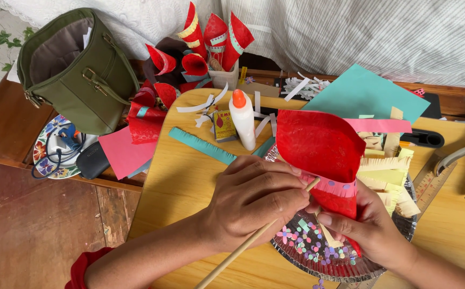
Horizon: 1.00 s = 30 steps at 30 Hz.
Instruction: Assembling a decorative red paper cone by applying glue and attaching paper strips using a wooden stick.
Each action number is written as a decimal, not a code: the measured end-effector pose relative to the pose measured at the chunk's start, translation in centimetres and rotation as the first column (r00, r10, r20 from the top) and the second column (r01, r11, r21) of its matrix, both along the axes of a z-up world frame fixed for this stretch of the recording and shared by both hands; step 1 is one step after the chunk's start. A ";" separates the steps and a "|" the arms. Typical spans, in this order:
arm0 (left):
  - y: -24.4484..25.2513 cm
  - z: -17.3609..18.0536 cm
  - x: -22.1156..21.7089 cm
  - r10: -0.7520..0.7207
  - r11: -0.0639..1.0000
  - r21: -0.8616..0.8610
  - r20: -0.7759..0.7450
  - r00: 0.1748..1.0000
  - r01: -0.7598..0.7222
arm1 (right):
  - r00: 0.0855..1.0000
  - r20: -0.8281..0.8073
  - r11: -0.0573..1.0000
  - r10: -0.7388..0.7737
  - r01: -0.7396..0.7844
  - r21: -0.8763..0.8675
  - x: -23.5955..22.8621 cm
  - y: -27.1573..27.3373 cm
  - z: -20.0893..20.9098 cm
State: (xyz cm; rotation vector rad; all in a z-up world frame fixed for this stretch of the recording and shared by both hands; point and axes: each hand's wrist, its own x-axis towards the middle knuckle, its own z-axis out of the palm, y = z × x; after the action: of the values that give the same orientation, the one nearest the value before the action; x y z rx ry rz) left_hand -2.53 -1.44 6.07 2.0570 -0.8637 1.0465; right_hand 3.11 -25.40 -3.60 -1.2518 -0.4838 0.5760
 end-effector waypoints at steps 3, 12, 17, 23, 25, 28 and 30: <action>-0.1 0.1 0.0 0.007 1.000 -0.003 0.007 1.000 -0.007 | 1.000 0.007 1.000 -0.005 0.006 -0.020 0.0 0.0 0.0; -0.1 0.1 -0.3 0.025 0.998 -0.061 -0.023 0.999 -0.026 | 0.997 -0.072 0.999 -0.037 0.038 0.002 0.2 -0.2 -0.6; 0.0 0.3 -0.5 0.007 0.996 -0.087 -0.013 1.000 -0.008 | 0.990 -0.140 0.997 0.018 -0.006 0.081 0.6 -0.7 0.3; -0.2 0.6 -0.5 -0.126 0.988 -0.102 -0.108 0.986 0.115 | 0.996 0.028 0.985 0.085 -0.088 0.151 1.3 0.0 2.9; -0.4 0.0 -0.4 -0.200 0.977 -0.112 -0.192 0.961 0.181 | 0.998 0.028 0.983 0.059 -0.063 0.173 1.3 -0.1 3.1; -0.7 -1.1 0.0 -0.285 0.958 -0.136 -0.349 0.893 0.252 | 0.999 -0.022 0.988 0.024 -0.021 0.150 1.7 -0.3 2.8; -0.9 -1.9 0.2 -0.328 0.941 -0.093 -0.481 0.813 0.325 | 0.998 -0.060 0.986 0.015 -0.005 0.168 1.9 -0.5 2.5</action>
State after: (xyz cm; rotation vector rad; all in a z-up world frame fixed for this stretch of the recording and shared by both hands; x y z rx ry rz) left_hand -2.32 -2.32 4.15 1.9429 -0.8924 0.3083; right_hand 5.01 -25.86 -1.07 -1.0693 -0.4780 0.5681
